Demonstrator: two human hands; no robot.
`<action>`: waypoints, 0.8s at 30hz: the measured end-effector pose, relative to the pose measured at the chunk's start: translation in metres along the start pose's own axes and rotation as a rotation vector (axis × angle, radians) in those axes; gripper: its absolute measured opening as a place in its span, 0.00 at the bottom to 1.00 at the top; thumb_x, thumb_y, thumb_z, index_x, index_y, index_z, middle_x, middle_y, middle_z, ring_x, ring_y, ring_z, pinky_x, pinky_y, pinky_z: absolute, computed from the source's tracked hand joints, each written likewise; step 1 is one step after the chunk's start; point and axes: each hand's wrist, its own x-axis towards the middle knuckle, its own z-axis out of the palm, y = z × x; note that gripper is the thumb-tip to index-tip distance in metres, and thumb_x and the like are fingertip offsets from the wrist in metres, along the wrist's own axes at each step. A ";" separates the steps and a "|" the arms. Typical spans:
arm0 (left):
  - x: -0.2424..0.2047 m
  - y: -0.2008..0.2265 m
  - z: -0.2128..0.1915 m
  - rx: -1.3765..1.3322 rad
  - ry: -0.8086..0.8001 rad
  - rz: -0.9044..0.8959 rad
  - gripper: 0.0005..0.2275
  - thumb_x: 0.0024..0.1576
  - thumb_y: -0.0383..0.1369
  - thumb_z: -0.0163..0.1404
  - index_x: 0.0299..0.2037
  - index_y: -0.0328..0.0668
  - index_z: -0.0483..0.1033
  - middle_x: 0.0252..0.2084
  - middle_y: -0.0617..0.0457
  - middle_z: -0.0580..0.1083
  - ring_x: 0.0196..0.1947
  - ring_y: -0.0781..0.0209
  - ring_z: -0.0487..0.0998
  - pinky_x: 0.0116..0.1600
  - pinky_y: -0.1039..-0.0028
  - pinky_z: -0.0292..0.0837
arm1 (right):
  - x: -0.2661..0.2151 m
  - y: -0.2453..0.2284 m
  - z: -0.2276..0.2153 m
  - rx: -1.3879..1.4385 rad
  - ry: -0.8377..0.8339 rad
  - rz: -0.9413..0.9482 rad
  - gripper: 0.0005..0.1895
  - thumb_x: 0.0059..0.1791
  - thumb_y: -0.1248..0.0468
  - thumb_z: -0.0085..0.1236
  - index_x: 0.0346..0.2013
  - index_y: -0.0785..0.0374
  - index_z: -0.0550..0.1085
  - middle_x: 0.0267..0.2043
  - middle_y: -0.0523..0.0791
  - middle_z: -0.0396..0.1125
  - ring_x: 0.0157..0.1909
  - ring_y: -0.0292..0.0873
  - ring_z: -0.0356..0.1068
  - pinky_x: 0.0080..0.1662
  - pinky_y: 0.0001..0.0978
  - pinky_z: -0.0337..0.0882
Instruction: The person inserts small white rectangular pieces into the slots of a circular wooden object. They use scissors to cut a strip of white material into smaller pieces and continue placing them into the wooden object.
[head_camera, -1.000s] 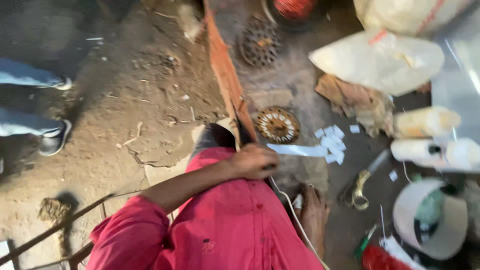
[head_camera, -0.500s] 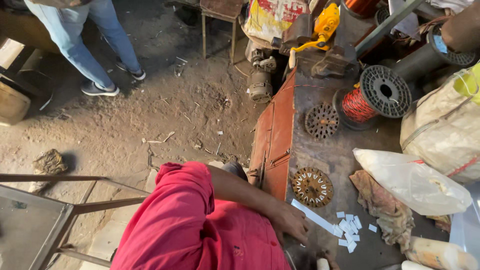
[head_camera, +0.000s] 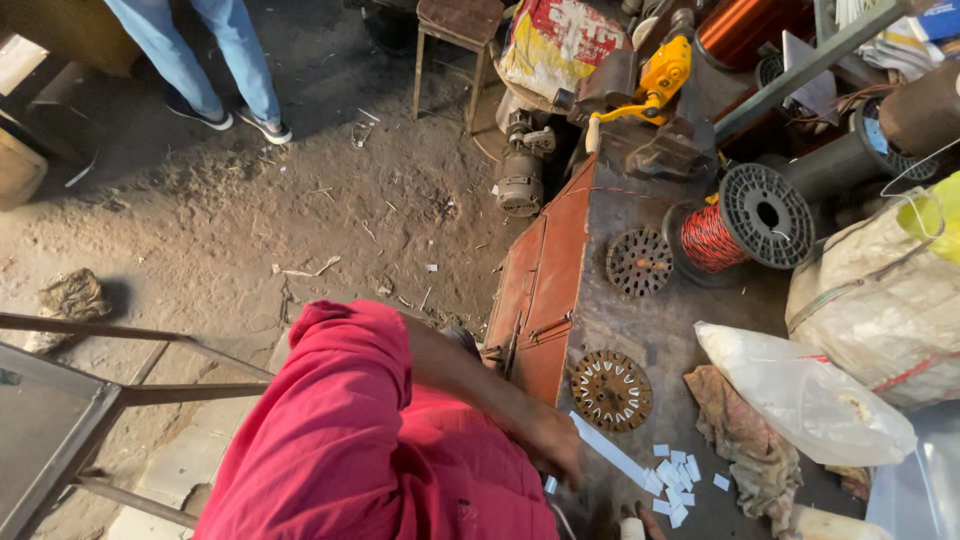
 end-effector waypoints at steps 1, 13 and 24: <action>-0.001 0.003 0.000 -0.097 0.105 -0.068 0.09 0.55 0.34 0.54 0.46 0.49 0.77 0.43 0.53 0.79 0.45 0.51 0.81 0.47 0.60 0.76 | 0.005 -0.009 0.010 0.049 -0.013 -0.001 0.20 0.49 0.65 0.50 0.54 0.71 0.75 0.52 0.52 0.72 0.54 0.48 0.71 0.58 0.39 0.71; -0.023 0.027 -0.042 -0.175 0.109 -0.464 0.07 0.56 0.33 0.56 0.43 0.44 0.80 0.44 0.48 0.78 0.45 0.46 0.80 0.47 0.58 0.75 | -0.028 -0.114 -0.041 0.560 0.173 -0.158 0.21 0.50 0.57 0.50 0.49 0.72 0.74 0.56 0.52 0.70 0.53 0.45 0.73 0.57 0.38 0.75; 0.010 0.036 -0.050 0.398 -0.186 0.082 0.06 0.49 0.32 0.51 0.36 0.52 0.77 0.40 0.57 0.74 0.45 0.60 0.76 0.55 0.68 0.74 | -0.062 -0.126 -0.038 0.651 0.307 0.116 0.11 0.51 0.74 0.52 0.48 0.72 0.75 0.55 0.51 0.70 0.54 0.42 0.72 0.57 0.33 0.74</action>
